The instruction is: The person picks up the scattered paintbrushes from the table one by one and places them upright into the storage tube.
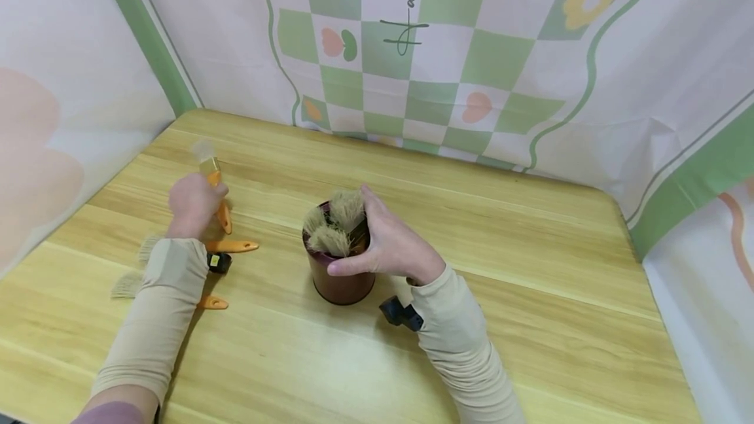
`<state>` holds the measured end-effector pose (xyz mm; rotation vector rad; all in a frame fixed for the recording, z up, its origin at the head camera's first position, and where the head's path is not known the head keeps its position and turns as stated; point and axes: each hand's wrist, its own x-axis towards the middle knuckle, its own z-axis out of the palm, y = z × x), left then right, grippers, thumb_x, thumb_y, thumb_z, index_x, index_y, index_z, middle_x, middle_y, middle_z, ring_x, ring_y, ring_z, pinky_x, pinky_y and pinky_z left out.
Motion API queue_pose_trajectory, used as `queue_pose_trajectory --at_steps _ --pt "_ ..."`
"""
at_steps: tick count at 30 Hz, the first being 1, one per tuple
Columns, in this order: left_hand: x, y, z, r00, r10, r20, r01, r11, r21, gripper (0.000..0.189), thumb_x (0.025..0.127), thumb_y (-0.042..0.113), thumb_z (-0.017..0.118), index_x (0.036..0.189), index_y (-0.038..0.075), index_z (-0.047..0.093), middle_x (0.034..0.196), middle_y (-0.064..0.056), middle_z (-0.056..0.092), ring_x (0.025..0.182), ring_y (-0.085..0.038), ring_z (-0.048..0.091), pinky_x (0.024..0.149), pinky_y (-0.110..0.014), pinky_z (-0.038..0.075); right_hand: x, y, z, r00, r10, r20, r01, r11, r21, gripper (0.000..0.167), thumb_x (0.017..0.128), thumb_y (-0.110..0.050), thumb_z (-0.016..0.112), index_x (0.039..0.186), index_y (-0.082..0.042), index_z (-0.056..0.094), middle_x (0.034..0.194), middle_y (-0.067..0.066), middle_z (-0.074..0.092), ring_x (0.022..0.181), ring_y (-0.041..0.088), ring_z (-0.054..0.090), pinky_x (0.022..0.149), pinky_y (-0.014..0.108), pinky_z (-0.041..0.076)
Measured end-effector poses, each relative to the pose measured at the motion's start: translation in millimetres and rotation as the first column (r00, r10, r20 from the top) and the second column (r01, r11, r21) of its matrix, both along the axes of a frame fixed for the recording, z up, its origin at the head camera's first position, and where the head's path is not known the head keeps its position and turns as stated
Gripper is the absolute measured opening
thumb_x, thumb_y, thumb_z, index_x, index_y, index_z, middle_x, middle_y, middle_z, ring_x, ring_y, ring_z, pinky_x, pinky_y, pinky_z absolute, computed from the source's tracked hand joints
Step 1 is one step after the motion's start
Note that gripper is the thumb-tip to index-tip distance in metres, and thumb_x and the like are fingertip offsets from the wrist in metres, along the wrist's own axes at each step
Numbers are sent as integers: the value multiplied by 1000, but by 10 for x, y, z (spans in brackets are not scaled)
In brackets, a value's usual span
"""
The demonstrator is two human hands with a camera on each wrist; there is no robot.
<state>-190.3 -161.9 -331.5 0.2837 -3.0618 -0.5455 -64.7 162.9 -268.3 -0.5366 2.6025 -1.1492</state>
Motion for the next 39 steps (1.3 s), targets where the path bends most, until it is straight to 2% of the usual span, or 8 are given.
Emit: queue_pose_trajectory --at_steps 4,9,13,17,22,26,30,39 --pt "23 66 17 995 -27 -92 31 999 38 37 89 26 51 64 0 58 79 -26 65 67 -34 59 57 -42 46 2 6 11 1000 2 -1 -2 1000 -3 121 68 -31 87 152 2 7 160 22 6 148 36 13 119 53 17" --pt "46 177 56 990 -53 -133 64 995 78 44 91 26 52 51 9 48 59 -12 56 56 -25 49 49 -32 38 0 9 20 1000 1 -3 -1 1000 -2 120 68 -30 87 152 2 8 160 22 7 148 36 13 119 53 17" --pt "87 277 110 980 -71 -185 91 990 104 46 91 25 52 48 10 48 53 -7 53 53 -23 48 48 -31 36 -1 10 22 1000 6 -8 -6 1000 -3 120 68 -30 87 152 2 8 160 23 8 148 36 14 119 53 18" --pt "157 405 196 951 -108 -291 149 981 122 39 89 21 52 53 6 56 59 -14 61 56 -30 55 53 -38 42 -4 7 30 1000 6 -4 -6 1000 -1 121 67 -30 87 153 2 7 160 22 8 148 35 14 119 52 18" --pt "280 587 343 906 -157 -393 231 961 149 31 89 20 54 70 0 67 73 -18 71 66 -33 66 63 -42 49 0 6 41 1000 0 8 0 1000 7 119 68 -31 86 153 0 9 161 20 6 149 36 13 119 53 18" --pt "434 738 440 863 -221 -455 326 930 167 27 90 18 58 80 -4 70 78 -18 73 67 -30 70 63 -40 54 3 8 48 1000 2 12 -2 1000 1 120 68 -31 86 153 0 8 161 20 6 149 35 13 119 53 17" --pt "583 879 533 825 -275 -495 407 895 181 24 90 17 61 84 -6 68 76 -19 72 63 -27 68 57 -36 55 0 16 51 1000 3 12 -3 1000 -11 120 68 -31 87 153 -1 7 161 20 6 149 35 13 119 53 17" --pt "783 1052 676 798 -308 -518 477 849 229 21 88 16 66 85 -5 67 75 -17 72 60 -23 68 51 -29 54 4 26 50 1000 9 5 -9 1000 -17 122 69 -31 86 153 0 5 160 21 10 148 35 16 119 52 19"
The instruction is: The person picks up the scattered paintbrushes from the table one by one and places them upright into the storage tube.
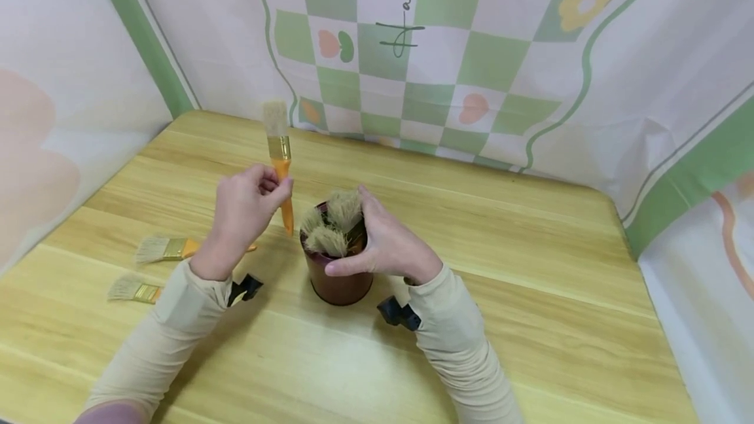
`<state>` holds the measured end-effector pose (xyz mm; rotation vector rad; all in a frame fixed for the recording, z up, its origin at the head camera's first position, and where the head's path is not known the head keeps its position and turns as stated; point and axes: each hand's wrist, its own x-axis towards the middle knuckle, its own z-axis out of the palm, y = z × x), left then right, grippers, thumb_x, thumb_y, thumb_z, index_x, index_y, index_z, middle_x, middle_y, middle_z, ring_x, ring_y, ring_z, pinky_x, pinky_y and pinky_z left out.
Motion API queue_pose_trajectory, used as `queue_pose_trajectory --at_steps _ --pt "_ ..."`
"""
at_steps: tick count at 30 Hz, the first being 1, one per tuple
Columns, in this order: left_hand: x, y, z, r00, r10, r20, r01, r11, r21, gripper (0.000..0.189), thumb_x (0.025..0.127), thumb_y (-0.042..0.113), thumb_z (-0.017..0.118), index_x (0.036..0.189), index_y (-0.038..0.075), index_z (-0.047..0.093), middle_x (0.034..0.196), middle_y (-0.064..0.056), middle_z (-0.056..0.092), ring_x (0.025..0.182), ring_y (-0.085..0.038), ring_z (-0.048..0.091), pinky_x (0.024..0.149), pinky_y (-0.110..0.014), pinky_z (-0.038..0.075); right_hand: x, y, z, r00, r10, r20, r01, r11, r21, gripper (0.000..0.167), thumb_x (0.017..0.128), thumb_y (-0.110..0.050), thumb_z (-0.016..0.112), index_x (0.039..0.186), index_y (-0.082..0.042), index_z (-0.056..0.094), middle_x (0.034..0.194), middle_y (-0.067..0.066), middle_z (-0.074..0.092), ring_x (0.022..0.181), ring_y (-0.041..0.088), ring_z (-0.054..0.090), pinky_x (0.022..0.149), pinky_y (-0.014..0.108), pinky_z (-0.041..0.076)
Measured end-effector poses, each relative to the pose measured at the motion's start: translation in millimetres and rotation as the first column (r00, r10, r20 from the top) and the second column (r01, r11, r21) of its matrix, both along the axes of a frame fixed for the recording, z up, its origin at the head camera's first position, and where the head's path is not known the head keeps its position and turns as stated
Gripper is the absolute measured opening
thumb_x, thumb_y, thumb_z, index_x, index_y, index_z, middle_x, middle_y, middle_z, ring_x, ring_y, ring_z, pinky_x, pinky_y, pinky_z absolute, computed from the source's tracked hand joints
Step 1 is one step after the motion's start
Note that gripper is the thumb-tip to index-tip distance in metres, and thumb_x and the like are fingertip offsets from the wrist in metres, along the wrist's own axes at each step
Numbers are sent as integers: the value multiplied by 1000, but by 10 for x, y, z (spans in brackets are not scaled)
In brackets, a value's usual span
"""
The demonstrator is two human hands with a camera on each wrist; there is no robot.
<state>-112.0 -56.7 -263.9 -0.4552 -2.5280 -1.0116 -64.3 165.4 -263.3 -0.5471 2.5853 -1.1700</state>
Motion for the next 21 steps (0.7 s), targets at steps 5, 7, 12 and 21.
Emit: queue_pose_trajectory --at_steps 5,7,12,21 --pt "66 49 11 993 -35 -113 51 989 139 18 87 11 67 84 -7 67 73 -17 71 59 -23 67 53 -27 55 0 -2 -4 1000 -4 13 4 1000 0 123 69 -32 86 153 0 4 160 21 9 148 35 15 119 52 19" --pt "83 57 4 981 -44 -191 84 974 210 16 86 7 67 84 -8 67 73 -18 70 59 -24 67 54 -27 55 0 -3 -4 1000 -8 14 8 1000 1 123 69 -32 86 153 1 4 160 22 9 148 35 15 119 52 18" --pt "127 56 46 950 -30 -311 123 951 283 15 84 4 67 84 -11 66 73 -21 70 59 -26 68 54 -29 56 7 -4 4 999 -24 28 24 1000 3 123 68 -32 86 153 1 4 159 23 11 147 35 18 119 52 19" --pt "170 77 142 904 66 -422 49 965 256 15 84 5 66 83 -9 65 72 -20 70 59 -27 69 55 -34 57 12 -5 12 999 -20 28 20 1000 -6 124 68 -31 87 153 1 3 159 22 11 148 34 17 119 52 18"
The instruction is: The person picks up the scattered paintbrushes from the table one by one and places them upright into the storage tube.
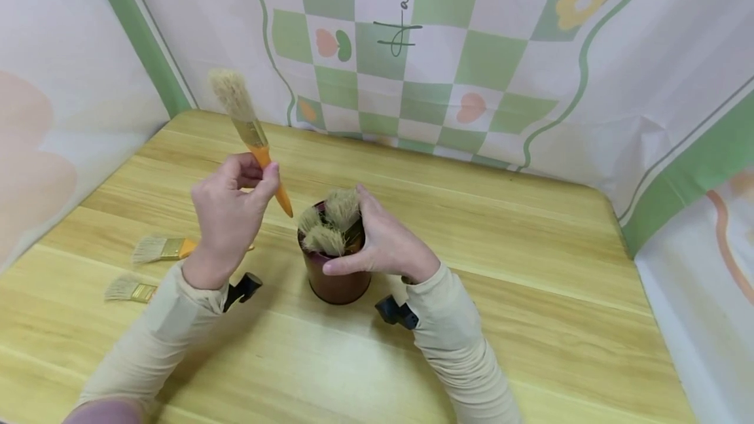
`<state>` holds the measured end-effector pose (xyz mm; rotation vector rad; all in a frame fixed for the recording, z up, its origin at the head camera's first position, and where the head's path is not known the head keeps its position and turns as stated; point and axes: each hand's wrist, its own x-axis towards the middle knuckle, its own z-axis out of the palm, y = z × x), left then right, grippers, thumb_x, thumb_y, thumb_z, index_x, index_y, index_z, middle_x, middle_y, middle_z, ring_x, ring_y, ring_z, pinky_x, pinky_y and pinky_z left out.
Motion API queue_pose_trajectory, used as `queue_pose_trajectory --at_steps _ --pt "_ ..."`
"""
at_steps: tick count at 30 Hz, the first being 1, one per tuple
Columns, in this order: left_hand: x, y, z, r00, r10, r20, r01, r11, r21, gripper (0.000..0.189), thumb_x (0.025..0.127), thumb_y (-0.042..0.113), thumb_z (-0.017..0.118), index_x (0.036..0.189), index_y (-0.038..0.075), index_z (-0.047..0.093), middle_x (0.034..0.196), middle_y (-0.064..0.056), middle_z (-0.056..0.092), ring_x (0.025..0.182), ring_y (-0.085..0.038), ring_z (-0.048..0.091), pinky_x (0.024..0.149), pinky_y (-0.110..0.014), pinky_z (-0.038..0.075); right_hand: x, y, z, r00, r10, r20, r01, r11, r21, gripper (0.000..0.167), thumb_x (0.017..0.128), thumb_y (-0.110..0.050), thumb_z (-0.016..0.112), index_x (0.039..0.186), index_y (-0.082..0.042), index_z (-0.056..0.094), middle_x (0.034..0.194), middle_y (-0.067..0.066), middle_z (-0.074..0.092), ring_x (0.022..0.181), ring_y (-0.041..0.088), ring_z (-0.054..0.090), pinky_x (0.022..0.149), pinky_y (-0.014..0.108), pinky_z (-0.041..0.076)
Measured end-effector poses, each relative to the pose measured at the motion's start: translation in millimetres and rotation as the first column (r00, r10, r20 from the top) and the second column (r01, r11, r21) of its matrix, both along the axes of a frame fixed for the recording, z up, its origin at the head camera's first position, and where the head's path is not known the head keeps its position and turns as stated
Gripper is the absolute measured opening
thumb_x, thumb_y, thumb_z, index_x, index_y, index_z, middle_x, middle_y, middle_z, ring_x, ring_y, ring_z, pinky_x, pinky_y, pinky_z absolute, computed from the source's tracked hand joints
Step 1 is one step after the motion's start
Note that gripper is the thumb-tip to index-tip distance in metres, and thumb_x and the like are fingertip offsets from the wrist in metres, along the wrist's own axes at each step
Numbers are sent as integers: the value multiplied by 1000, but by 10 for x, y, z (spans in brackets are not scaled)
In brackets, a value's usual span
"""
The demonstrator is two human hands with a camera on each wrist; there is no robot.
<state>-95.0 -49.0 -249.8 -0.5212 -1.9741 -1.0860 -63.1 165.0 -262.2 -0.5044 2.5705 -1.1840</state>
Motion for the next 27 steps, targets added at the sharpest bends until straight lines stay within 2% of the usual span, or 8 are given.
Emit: queue_pose_trajectory --at_steps 2,6,11,15,18,24,27 --pt "0 8 7 999 13 -31 -13 1000 0 16 84 7 66 83 -9 64 72 -19 70 60 -27 69 56 -34 57 1 -3 -2 1000 0 2 0 1000 -4 124 68 -31 87 153 1 3 159 22 11 148 34 17 119 52 18" --pt "1 46 26 992 5 -128 0 999 42 18 84 9 65 82 -9 63 70 -18 69 59 -28 68 57 -35 57 2 -4 -4 1000 -3 6 3 1000 -10 124 68 -30 87 153 0 3 159 22 13 147 34 18 119 52 18" --pt "22 104 81 972 -28 -233 59 990 125 31 91 20 61 79 -9 62 67 -17 67 57 -27 67 57 -34 56 -5 -5 -8 1000 -5 7 5 1000 -12 124 68 -30 87 154 0 2 159 21 12 148 34 17 119 53 18" --pt "90 168 119 957 -129 -259 178 968 176 46 95 33 58 78 -9 62 67 -18 67 56 -26 67 58 -30 57 -4 -2 -6 1000 1 3 -1 1000 -8 125 68 -30 87 154 0 2 159 21 13 148 34 17 119 52 19" --pt "157 234 130 944 -201 -260 252 951 179 47 95 33 58 79 -10 61 68 -19 67 57 -26 68 60 -27 57 -1 0 -2 1000 1 7 -1 1000 -16 125 68 -30 87 154 0 2 159 21 15 146 33 20 118 52 21" --pt "232 367 97 932 -275 -234 312 940 138 43 96 30 56 84 -11 59 71 -19 67 62 -25 69 63 -26 58 -20 3 -19 999 33 -19 -35 996 -83 117 67 -23 88 153 -8 12 152 12 29 139 25 34 116 47 29" --pt "243 433 61 929 -279 -244 310 946 97 42 96 31 55 85 -10 59 72 -17 68 61 -22 69 61 -25 57 -26 -1 -28 997 61 -55 -66 993 -100 113 67 -21 88 153 -11 16 151 8 32 138 22 36 115 44 30"
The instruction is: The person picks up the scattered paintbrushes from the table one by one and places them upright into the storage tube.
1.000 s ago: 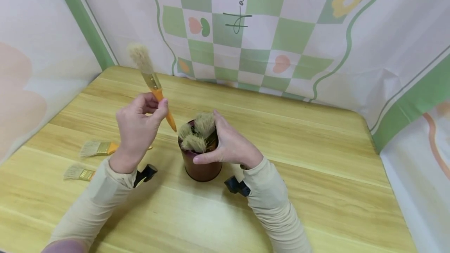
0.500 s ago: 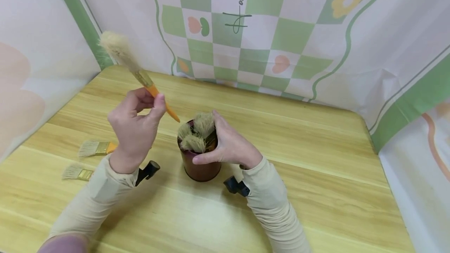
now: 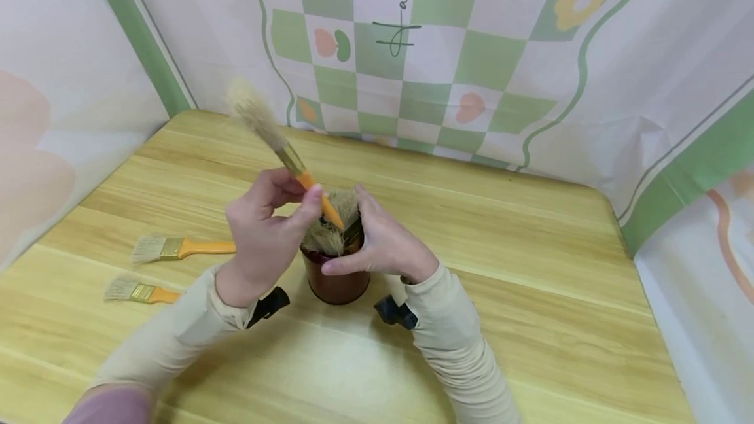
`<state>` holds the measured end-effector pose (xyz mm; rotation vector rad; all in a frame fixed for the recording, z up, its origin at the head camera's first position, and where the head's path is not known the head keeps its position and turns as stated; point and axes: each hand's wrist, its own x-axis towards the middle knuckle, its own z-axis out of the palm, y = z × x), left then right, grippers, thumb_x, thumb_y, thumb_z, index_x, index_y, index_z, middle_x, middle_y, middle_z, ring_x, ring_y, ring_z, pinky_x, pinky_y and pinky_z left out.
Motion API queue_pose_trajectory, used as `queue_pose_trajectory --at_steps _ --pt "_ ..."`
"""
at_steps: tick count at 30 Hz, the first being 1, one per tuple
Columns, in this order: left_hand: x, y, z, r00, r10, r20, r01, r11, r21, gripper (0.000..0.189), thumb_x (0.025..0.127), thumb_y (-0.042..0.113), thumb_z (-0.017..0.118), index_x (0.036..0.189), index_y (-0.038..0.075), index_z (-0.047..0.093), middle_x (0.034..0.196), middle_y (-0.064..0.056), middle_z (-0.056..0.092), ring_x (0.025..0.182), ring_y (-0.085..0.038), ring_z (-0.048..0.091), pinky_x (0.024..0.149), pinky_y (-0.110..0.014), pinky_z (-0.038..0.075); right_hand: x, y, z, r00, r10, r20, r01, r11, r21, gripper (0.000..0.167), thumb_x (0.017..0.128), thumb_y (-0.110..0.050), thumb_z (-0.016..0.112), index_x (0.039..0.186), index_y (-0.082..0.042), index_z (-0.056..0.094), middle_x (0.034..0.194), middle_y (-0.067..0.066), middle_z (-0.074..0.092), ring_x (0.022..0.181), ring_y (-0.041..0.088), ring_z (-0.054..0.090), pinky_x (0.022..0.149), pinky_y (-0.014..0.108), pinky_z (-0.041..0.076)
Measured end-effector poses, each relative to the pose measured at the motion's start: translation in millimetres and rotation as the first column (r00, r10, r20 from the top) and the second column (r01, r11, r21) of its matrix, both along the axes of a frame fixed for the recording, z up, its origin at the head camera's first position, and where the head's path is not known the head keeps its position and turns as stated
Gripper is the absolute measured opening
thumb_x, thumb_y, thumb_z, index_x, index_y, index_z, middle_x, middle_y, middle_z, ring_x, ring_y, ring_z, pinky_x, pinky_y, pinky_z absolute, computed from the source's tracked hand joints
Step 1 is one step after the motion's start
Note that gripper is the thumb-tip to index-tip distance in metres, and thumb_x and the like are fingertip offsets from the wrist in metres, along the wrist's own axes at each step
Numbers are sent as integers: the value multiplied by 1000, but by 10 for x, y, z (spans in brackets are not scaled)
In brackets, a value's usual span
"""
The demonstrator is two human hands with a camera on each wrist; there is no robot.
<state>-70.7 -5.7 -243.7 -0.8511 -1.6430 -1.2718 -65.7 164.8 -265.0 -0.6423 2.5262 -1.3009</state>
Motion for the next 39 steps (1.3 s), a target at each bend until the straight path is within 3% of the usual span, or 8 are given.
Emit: queue_pose_trajectory --at_steps 4,12,24,28,33,34,36,39 --pt "-8 93 -52 1000 4 -29 -6 999 -51 41 97 30 54 87 -9 58 73 -17 67 61 -21 70 59 -24 57 14 11 -1 999 13 -36 -13 1000 -1 110 67 -20 88 151 -11 19 151 9 33 139 23 36 116 45 29" --pt "-29 161 -169 1000 1 -18 -3 996 -93 34 95 24 57 85 -9 54 70 -16 65 59 -21 70 57 -25 57 5 0 -25 996 45 -71 -48 998 -40 97 66 -15 89 143 -5 31 145 12 41 133 24 42 112 43 34" --pt "-20 180 -214 997 51 -52 -58 987 -148 22 78 6 72 86 -8 57 71 -16 66 59 -20 69 57 -25 56 -24 -28 -39 992 75 -103 -82 995 -62 74 63 -11 89 126 -5 51 126 8 56 117 19 53 105 34 41" --pt "-12 170 -234 996 69 -50 -77 983 -167 25 80 10 72 89 -9 59 73 -17 67 60 -21 69 57 -27 56 -32 -29 -46 989 98 -106 -107 991 -77 74 64 -10 89 127 -7 50 124 5 58 114 17 55 101 29 44" --pt "-7 142 -255 985 152 -86 -167 963 -209 52 94 43 56 89 -8 62 74 -17 69 63 -24 69 57 -30 57 -35 -30 -35 992 98 -76 -107 987 -118 91 65 -9 89 139 -9 36 131 5 54 117 17 55 102 32 44" --pt "-9 130 -252 982 166 -90 -182 958 -220 57 94 47 54 91 -9 63 75 -18 69 65 -25 69 58 -31 57 -31 -27 -33 994 89 -62 -96 988 -121 93 65 -9 89 141 -11 34 132 4 52 117 16 54 102 32 44" --pt "-10 98 -232 982 172 -73 -184 954 -238 58 88 45 65 97 -13 63 81 -19 71 71 -26 72 63 -30 58 -24 -23 -29 997 72 -32 -76 990 -121 95 65 -10 88 142 -12 32 135 3 50 120 16 52 104 33 43" --pt "-7 32 -171 991 130 -2 -127 964 -235 69 73 33 83 112 -18 58 93 -24 71 82 -28 73 73 -29 58 -16 -18 -21 999 51 -4 -51 994 -99 98 66 -12 88 144 -13 28 137 2 47 123 16 50 106 37 40"
